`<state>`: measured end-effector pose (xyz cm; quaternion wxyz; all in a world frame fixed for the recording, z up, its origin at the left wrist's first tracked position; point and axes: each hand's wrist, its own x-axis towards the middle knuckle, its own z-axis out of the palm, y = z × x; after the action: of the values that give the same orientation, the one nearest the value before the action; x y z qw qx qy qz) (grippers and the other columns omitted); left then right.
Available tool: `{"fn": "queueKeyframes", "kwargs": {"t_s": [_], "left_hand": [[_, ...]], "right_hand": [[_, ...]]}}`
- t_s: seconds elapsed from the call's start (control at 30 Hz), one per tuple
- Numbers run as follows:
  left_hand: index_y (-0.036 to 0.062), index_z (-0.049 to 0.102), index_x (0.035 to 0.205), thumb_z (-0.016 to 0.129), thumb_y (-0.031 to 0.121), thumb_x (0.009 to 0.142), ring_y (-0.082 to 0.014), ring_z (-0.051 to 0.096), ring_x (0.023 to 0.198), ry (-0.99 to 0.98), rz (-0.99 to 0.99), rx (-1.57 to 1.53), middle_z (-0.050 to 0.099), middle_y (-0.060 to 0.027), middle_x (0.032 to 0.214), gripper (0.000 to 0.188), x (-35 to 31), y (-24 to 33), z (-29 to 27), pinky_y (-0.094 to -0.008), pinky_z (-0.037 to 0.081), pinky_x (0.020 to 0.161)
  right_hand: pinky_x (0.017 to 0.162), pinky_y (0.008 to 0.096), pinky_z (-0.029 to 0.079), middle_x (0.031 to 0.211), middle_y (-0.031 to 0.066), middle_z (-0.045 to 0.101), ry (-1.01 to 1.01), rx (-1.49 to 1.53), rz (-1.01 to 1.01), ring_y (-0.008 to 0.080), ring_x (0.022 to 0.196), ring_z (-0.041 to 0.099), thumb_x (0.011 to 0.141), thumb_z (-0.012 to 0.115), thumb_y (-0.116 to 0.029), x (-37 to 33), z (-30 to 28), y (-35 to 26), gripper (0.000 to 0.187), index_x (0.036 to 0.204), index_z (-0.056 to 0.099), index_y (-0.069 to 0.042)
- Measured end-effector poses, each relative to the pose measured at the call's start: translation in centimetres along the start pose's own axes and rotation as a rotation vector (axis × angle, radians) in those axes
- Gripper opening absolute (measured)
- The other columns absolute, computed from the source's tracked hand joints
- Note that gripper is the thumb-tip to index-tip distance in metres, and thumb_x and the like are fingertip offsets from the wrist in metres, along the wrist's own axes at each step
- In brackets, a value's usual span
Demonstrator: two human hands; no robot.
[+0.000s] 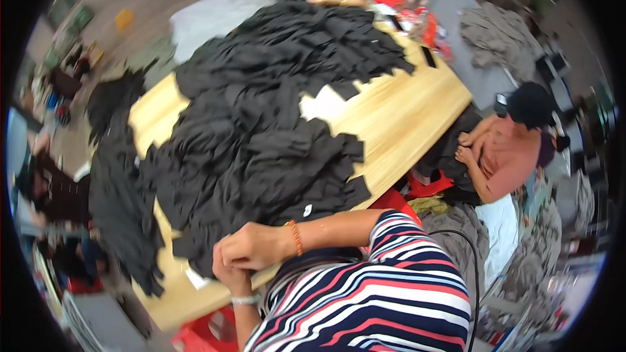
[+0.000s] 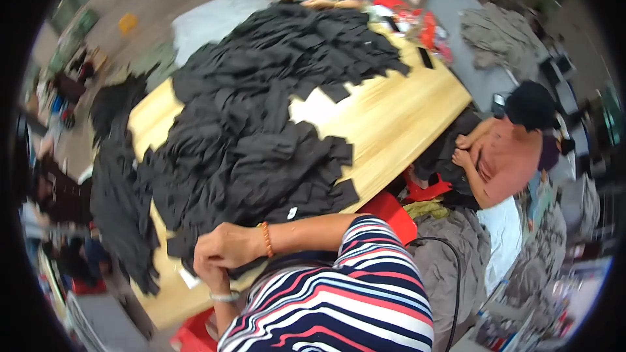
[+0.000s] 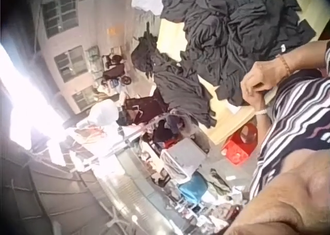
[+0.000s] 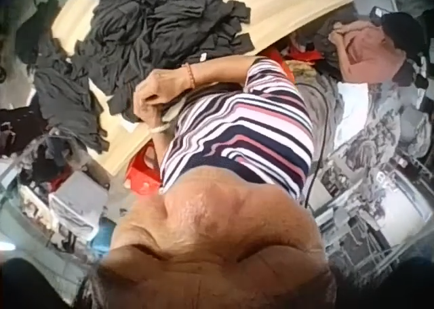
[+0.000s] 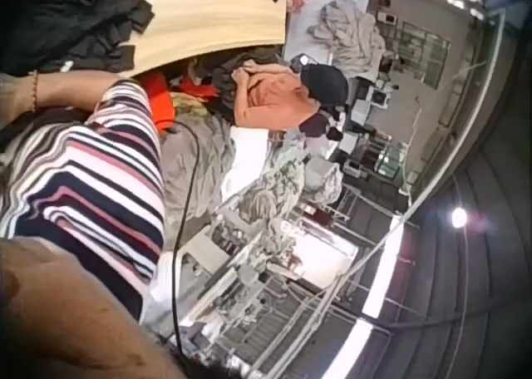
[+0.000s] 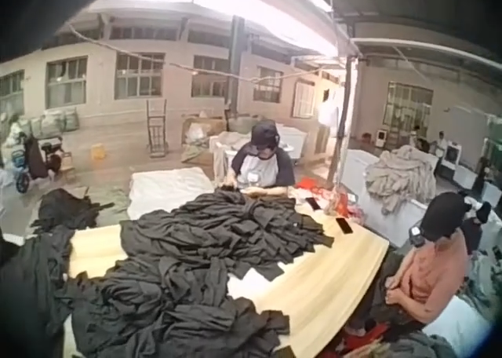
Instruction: Trimming loose threads and inspecting black fabric pieces at a work table in a factory.
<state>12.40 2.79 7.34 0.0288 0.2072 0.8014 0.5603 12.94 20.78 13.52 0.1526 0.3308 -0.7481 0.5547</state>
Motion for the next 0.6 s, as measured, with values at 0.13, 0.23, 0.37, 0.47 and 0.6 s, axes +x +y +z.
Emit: {"fn": "queueKeyframes", "kwargs": {"t_s": [0.13, 0.23, 0.37, 0.47, 0.6], "left_hand": [[0.0027, 0.057, 0.102, 0.060, 0.010, 0.088, -0.0191, 0.056, 0.086, 0.377, -0.061, -0.661, 0.058, -0.0103, 0.092, 0.016, 0.4, 5.4, -2.0, -0.0313, 0.047, 0.078], [0.0051, 0.053, 0.091, 0.061, 0.016, 0.087, -0.0196, 0.052, 0.083, 0.314, 0.232, -0.612, 0.055, -0.0106, 0.086, 0.014, 0.2, 10.6, -6.3, -0.0308, 0.045, 0.072], [0.0020, 0.050, 0.103, 0.065, 0.023, 0.085, -0.0234, 0.052, 0.093, 0.417, 0.140, -0.358, 0.055, -0.0126, 0.096, 0.032, 0.7, 10.5, -7.6, -0.0345, 0.044, 0.083], [-0.0007, 0.051, 0.120, 0.069, 0.017, 0.081, -0.0247, 0.051, 0.118, 0.204, 0.046, -0.202, 0.058, -0.0127, 0.113, 0.047, 1.8, 8.2, -3.9, -0.0369, 0.038, 0.102], [0.0017, 0.056, 0.118, 0.075, 0.014, 0.076, -0.0230, 0.052, 0.117, -0.250, 0.126, -0.047, 0.059, -0.0082, 0.117, 0.047, -0.6, 3.0, 1.3, -0.0377, 0.040, 0.101]], "right_hand": [[0.092, 0.0384, 0.050, 0.131, 0.0150, 0.049, -0.134, -0.222, 0.272, 0.0319, 0.121, 0.051, 0.065, 0.077, -0.012, 0.8, -3.2, -0.2, 0.076, 0.134, 0.044, -0.015], [0.086, 0.0389, 0.052, 0.131, 0.0171, 0.049, -0.170, -0.624, 0.526, 0.0336, 0.105, 0.060, 0.066, 0.067, -0.001, -1.1, -4.6, 4.3, 0.074, 0.135, 0.042, -0.012], [0.075, 0.0426, 0.051, 0.099, 0.0204, 0.062, -0.265, -0.409, 0.523, 0.0387, 0.087, 0.061, 0.066, 0.066, -0.003, -1.5, -5.6, 4.1, 0.041, 0.105, 0.057, -0.001], [0.071, 0.0434, 0.048, 0.079, 0.0248, 0.061, -0.321, 0.052, 0.480, 0.0438, 0.083, 0.060, 0.065, 0.068, -0.008, 0.4, -4.9, 0.6, 0.029, 0.087, 0.056, 0.004], [0.072, 0.0382, 0.048, 0.081, 0.0226, 0.061, -0.391, 0.203, 0.393, 0.0395, 0.080, 0.061, 0.065, 0.082, -0.022, 2.6, -4.5, -2.4, 0.045, 0.088, 0.056, 0.007]]}}
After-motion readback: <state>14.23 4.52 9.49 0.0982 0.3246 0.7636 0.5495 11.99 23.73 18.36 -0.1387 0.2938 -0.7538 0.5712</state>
